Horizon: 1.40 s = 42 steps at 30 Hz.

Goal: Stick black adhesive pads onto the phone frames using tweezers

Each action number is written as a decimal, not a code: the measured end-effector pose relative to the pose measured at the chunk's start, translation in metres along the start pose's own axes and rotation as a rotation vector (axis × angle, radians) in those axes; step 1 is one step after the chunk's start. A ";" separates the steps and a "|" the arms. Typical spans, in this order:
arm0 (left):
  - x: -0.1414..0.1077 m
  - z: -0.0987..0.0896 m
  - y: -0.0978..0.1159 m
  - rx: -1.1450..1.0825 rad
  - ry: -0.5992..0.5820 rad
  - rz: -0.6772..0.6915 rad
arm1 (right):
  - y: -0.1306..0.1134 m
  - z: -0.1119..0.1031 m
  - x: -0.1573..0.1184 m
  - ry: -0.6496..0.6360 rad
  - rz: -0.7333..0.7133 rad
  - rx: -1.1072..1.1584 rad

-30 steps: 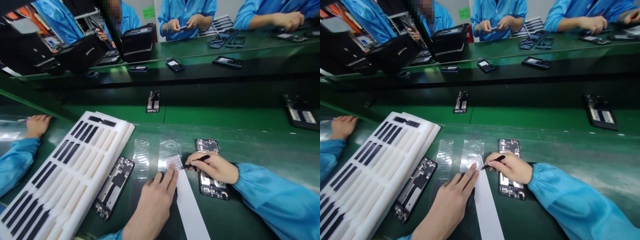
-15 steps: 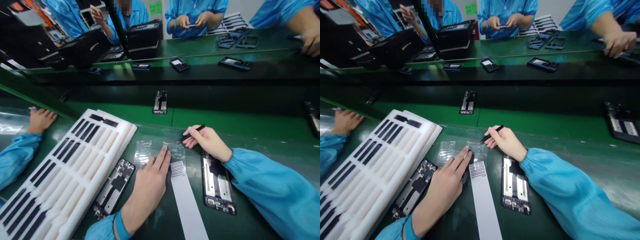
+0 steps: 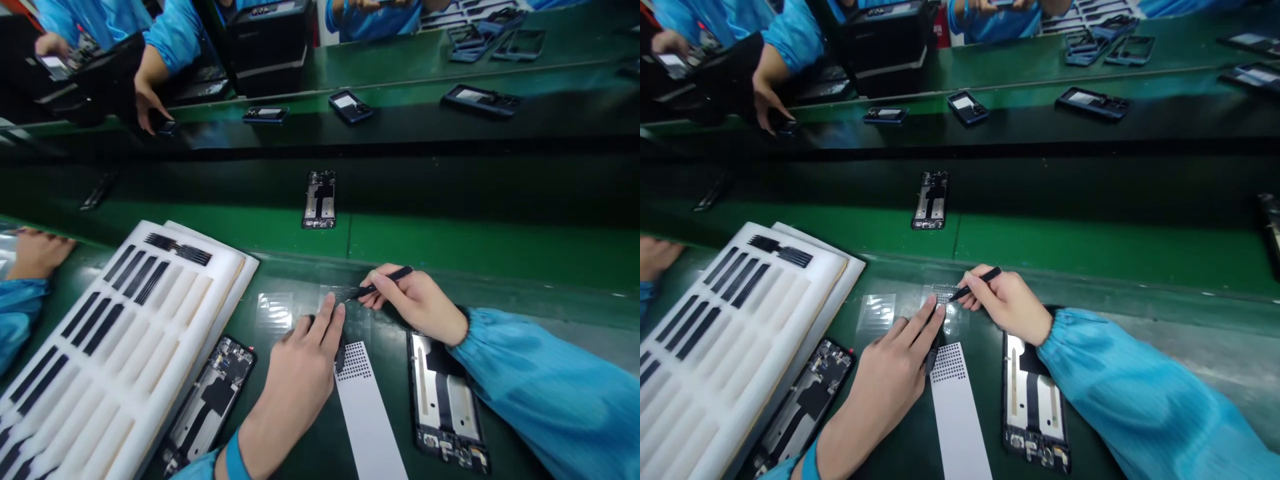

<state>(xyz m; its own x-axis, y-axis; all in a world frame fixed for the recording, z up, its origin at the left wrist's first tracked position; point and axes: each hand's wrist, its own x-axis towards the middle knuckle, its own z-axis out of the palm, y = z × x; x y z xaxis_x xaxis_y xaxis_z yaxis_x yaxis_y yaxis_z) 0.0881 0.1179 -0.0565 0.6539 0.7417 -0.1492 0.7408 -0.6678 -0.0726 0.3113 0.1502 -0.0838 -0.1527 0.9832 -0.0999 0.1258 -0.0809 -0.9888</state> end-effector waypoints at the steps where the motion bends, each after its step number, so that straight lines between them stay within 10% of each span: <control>1: 0.000 -0.001 0.000 0.004 0.000 0.003 | 0.000 0.000 0.000 0.000 -0.015 -0.014; 11: 0.000 0.003 0.000 -0.198 0.049 -0.050 | 0.003 -0.001 -0.002 -0.015 -0.049 -0.037; 17: -0.007 -0.012 0.004 -1.504 0.087 -0.594 | 0.001 0.001 -0.002 -0.007 -0.026 -0.013; 23: -0.008 -0.013 0.007 -2.308 -0.211 -0.588 | -0.003 -0.006 0.001 -0.033 -0.033 0.053; 42: 0.001 0.009 0.007 -2.372 -0.183 -0.461 | -0.001 0.005 -0.024 -0.143 -0.137 0.130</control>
<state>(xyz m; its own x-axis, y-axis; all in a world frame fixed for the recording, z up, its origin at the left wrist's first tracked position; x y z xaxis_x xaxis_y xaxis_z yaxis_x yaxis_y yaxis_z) 0.0921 0.1134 -0.0663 0.5517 0.6605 -0.5093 -0.2889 0.7242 0.6262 0.3097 0.1258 -0.0805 -0.2978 0.9542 0.0302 -0.0317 0.0217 -0.9993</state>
